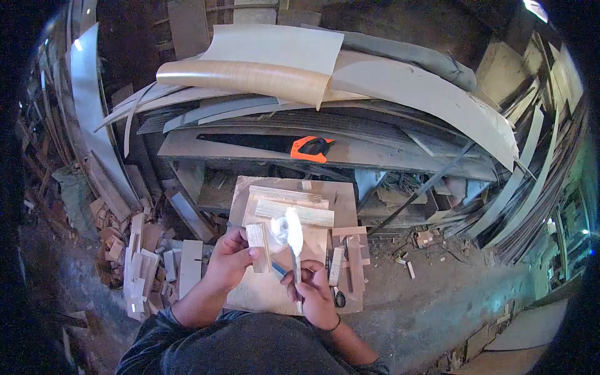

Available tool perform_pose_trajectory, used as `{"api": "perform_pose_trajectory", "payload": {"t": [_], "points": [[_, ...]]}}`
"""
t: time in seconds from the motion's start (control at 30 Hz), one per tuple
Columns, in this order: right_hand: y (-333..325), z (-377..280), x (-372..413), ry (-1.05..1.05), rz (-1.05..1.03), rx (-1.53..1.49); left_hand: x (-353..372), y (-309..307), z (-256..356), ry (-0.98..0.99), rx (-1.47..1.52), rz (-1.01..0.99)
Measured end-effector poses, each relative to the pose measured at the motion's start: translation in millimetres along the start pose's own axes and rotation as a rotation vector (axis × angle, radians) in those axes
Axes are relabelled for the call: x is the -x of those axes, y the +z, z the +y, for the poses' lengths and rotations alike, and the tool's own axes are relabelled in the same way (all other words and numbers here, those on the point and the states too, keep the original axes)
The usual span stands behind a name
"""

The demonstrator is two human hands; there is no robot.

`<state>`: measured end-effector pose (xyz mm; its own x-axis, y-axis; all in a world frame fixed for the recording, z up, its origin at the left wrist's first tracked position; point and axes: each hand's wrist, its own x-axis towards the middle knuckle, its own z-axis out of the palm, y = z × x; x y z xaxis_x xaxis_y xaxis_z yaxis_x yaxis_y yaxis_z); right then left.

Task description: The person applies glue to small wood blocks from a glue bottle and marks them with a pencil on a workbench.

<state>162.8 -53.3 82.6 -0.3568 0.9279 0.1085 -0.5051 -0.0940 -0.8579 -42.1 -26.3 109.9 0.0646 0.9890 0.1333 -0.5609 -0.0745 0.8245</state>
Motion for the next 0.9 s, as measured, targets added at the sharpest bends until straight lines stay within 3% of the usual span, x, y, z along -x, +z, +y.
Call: {"api": "perform_pose_trajectory", "payload": {"t": [0.2, 0.3, 0.4, 0.5, 0.8, 0.9], "points": [[3, 4, 5, -0.151, -0.053, 0.167, -3, 8, 6, -0.293, 0.262, -0.041], [5, 1, 8, -0.176, -0.041, 0.264, -1, 12, 11, -0.37, 0.342, -0.141], [4, 2, 9, -0.211, -0.027, 0.345, 3, 20, 15, -0.431, 0.31, -0.098], [5, -1, 8, -0.214, -0.001, 0.367, 5, 16, 13, -0.452, 0.346, -0.157], [1, -18, 10, -0.062, 0.052, 0.296, 4, 15, 22, -0.556, 0.367, -0.067], [1, -19, 9, -0.059, 0.069, 0.281, 6, 8, 21, -0.508, 0.414, -0.178]]}}
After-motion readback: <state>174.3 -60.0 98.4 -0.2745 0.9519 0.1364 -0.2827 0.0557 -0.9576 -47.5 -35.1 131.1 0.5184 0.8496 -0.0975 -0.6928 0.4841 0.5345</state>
